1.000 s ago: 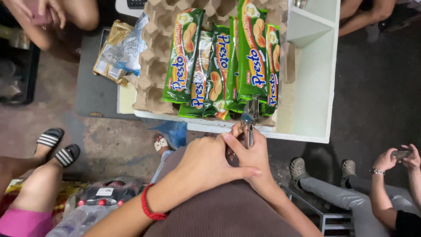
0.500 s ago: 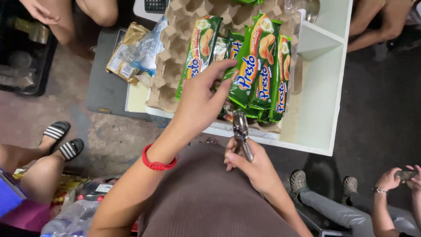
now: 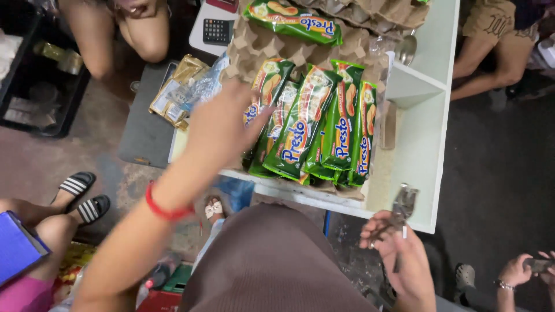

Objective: Manually assembling snack display strips by punching holes in individual packages and sliding them onto a plastic hanger.

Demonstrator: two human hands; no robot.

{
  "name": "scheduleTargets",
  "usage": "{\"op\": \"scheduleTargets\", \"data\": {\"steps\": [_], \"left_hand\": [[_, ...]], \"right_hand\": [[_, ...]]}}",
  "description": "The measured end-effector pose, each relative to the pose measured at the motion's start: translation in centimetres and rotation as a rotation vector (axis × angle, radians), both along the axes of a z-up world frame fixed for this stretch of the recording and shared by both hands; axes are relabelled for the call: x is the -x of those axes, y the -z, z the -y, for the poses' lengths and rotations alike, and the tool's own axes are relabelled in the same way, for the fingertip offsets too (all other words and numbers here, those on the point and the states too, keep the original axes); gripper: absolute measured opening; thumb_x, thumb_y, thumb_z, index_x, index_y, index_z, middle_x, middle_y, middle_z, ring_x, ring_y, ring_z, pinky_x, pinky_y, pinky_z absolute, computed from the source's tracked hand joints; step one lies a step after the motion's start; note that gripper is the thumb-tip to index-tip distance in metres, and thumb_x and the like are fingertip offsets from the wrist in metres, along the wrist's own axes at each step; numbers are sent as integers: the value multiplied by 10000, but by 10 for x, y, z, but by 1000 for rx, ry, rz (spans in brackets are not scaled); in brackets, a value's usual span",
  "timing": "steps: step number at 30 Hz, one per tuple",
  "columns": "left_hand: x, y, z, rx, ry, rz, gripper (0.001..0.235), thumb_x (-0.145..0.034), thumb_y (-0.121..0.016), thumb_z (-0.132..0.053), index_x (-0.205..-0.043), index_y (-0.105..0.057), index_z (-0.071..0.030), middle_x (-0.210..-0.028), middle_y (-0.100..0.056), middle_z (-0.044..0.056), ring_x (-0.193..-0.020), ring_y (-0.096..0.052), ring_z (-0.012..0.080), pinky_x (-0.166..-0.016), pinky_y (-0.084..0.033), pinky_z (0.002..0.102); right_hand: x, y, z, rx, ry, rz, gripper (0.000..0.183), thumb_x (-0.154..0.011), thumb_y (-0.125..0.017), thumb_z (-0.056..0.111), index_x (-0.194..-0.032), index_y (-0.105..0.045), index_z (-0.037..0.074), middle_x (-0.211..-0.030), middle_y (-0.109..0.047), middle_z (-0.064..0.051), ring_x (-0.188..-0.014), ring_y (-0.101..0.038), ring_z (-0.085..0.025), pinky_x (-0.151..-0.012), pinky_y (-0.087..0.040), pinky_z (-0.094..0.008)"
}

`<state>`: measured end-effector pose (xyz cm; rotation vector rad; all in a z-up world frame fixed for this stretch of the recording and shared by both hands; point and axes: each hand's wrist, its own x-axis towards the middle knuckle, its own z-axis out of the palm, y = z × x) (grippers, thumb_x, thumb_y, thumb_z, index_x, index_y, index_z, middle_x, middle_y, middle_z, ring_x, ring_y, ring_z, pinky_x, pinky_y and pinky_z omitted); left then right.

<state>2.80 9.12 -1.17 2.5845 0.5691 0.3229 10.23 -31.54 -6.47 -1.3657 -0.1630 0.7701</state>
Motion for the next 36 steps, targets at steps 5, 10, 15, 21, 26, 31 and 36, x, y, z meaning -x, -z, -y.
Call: {"op": "scheduleTargets", "data": {"steps": [5, 10, 15, 21, 26, 31, 36], "left_hand": [[-115, 35, -139, 17, -222, 9, 659, -1067, -696, -631, -647, -569, -140, -616, -599, 78, -661, -620, 335, -565, -446, 495], [-165, 54, -163, 534, -196, -57, 550, -1045, -703, -465, -632, -557, -133, -577, -550, 6, -509, -472, 132, -503, -382, 302], [-144, 25, -138, 1089, -142, 169, 257, -981, -669, -278, -799, -525, -166, -962, -714, 41, -875, -749, 146, -826, -725, 280], [-100, 44, -155, 1156, 117, 982, 380, -805, -482, 230, -789, -383, -136, -775, -372, -78, -713, -209, 90, -581, -188, 301], [-6, -107, -18, 979, 76, 747, 98, -952, -700, -115, -868, -651, -130, -881, -734, -32, -796, -719, 58, -704, -643, 230], [11, -106, 10, 653, 262, 711, 235, -1035, -598, -111, -869, -433, -130, -750, -429, -41, -656, -380, 53, -583, -327, 231], [29, -88, 12, 521, 89, 753, 300, -1017, -636, -175, -834, -401, -138, -715, -373, -59, -657, -330, 61, -608, -304, 251]], "right_hand": [[-13, -5, 8, -299, 110, -74, 460, -1005, -672, 427, -1241, -615, 35, -1063, -638, -147, -960, -607, -307, -772, -503, -479], [-7, -7, 9, -312, 135, -21, 368, -1068, -561, 326, -1233, -606, 1, -1061, -629, -175, -961, -590, -310, -766, -487, -491], [-9, -9, 7, -333, 88, -19, 371, -1059, -575, 295, -1248, -581, -24, -1083, -602, -189, -987, -570, -327, -788, -477, -499], [-38, -64, -23, -389, -153, 218, 379, -1017, -700, 254, -1272, -595, -6, -1185, -650, -198, -1081, -642, -325, -914, -548, -457], [-37, -127, -118, -343, -469, 590, 309, -968, -651, 223, -1222, -553, 78, -1577, -383, -249, -1481, -478, -415, -1185, -546, -543], [-32, -99, -167, -323, -685, 630, 393, -924, -724, 369, -1152, -584, 81, -1084, -578, -23, -1148, -467, -200, -1074, -316, -368], [-13, -102, -186, -366, -733, 393, 403, -974, -709, 276, -1243, -603, -6, -1225, -619, -113, -1173, -626, -242, -1081, -506, -381]]}}
